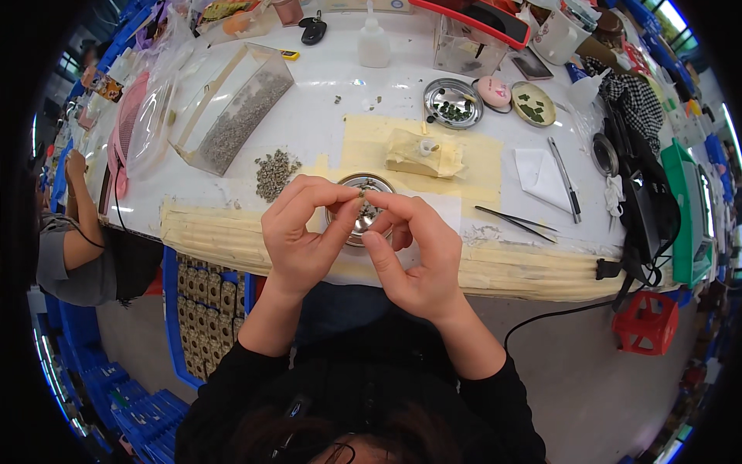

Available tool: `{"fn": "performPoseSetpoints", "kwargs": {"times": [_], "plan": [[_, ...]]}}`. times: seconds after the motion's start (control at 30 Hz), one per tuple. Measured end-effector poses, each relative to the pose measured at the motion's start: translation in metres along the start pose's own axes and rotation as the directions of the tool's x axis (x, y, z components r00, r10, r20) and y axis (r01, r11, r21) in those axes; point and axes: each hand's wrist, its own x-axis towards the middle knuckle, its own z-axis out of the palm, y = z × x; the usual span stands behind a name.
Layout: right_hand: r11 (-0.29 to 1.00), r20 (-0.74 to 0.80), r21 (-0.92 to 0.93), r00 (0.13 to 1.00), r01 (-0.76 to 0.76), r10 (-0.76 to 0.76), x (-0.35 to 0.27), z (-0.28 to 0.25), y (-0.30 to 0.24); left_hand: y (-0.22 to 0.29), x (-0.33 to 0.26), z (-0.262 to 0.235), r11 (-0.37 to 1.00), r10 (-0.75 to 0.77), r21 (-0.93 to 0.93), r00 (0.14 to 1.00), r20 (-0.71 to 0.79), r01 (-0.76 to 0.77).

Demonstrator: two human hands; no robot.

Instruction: Manually sorting and assembling small metal pins into a circular container on a workbench.

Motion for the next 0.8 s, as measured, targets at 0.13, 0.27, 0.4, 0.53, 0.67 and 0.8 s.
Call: {"fn": "performPoseSetpoints", "kwargs": {"times": [0.13, 0.27, 0.4, 0.53, 0.67, 0.8], "plan": [[0.992, 0.037, -0.096, 0.996, 0.086, -0.083, 0.0025, -0.0009, 0.0009, -0.0008, 0.0006, 0.0002, 1.0, 0.023, 0.009, 1.0, -0.012, -0.023], [0.993, 0.005, -0.118, 1.0, 0.011, -0.011, 0.001, 0.0017, 0.0025, 0.0001, 0.0002, -0.0005, 1.0, 0.016, 0.002, 1.0, -0.015, -0.016], [0.992, 0.009, -0.11, 0.998, -0.06, 0.062, 0.003, 0.0024, -0.0003, -0.0007, 0.0007, -0.0009, 0.999, 0.033, -0.002, 0.999, -0.009, -0.033], [0.996, 0.074, -0.048, 0.994, -0.077, 0.08, 0.0011, 0.0026, 0.0013, -0.0017, -0.0016, -0.0041, 1.0, 0.023, -0.008, 0.999, 0.028, -0.023], [0.996, 0.042, -0.004, 0.995, -0.09, 0.09, 0.0006, 0.0019, 0.0021, -0.0006, 0.0004, -0.0032, 0.999, 0.037, 0.0, 0.999, 0.032, -0.037], [0.998, 0.029, -0.053, 0.998, -0.046, 0.048, 0.0003, 0.0014, 0.0009, 0.0001, -0.0011, -0.0014, 1.0, 0.003, -0.008, 1.0, 0.023, -0.003]]}}
